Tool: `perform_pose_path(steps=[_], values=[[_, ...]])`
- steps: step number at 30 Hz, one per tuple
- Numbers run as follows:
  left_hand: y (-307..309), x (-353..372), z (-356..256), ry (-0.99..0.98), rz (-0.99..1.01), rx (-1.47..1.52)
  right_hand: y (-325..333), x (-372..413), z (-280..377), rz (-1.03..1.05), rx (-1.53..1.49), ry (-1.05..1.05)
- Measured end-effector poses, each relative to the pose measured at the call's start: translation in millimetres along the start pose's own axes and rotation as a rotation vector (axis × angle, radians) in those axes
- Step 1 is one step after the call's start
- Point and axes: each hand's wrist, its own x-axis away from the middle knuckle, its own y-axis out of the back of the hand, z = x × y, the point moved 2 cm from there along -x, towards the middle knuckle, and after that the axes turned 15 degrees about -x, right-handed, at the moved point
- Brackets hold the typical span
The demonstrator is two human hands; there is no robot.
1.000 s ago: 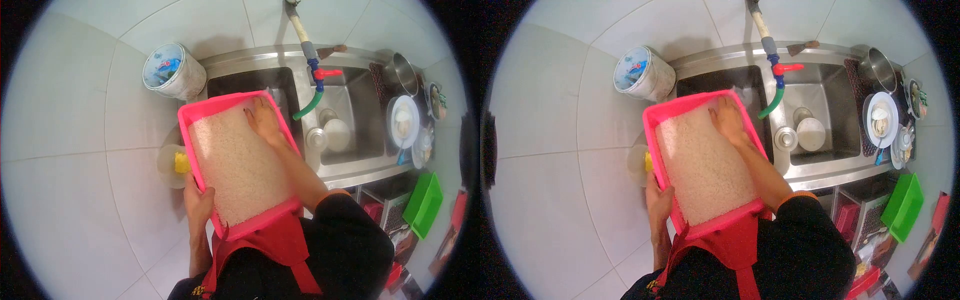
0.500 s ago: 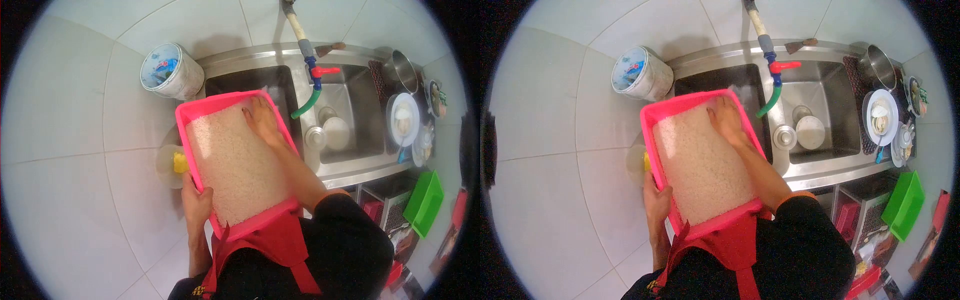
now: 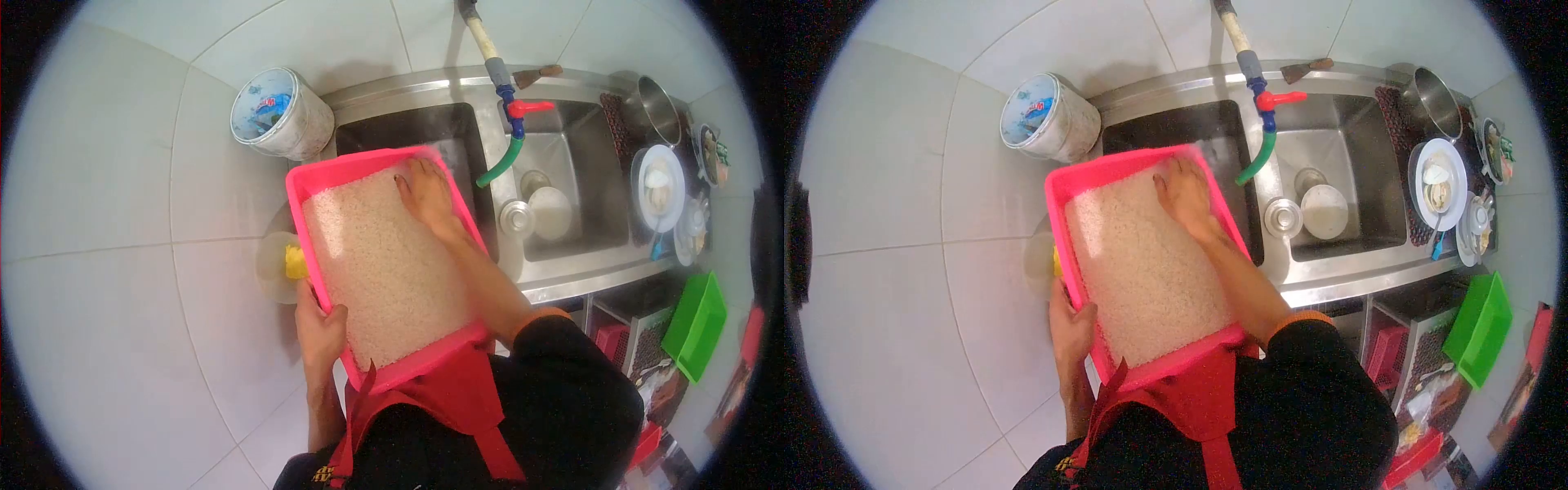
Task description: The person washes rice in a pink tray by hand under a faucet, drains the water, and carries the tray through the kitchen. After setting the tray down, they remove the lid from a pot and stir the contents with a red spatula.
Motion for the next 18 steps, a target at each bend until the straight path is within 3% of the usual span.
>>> perform_pose_path(steps=[18], values=[[0.6, 0.2, -4.2, -0.003, -0.003, -0.010, -2.0, 0.9, 3.0, -0.014, -0.039, -0.094]])
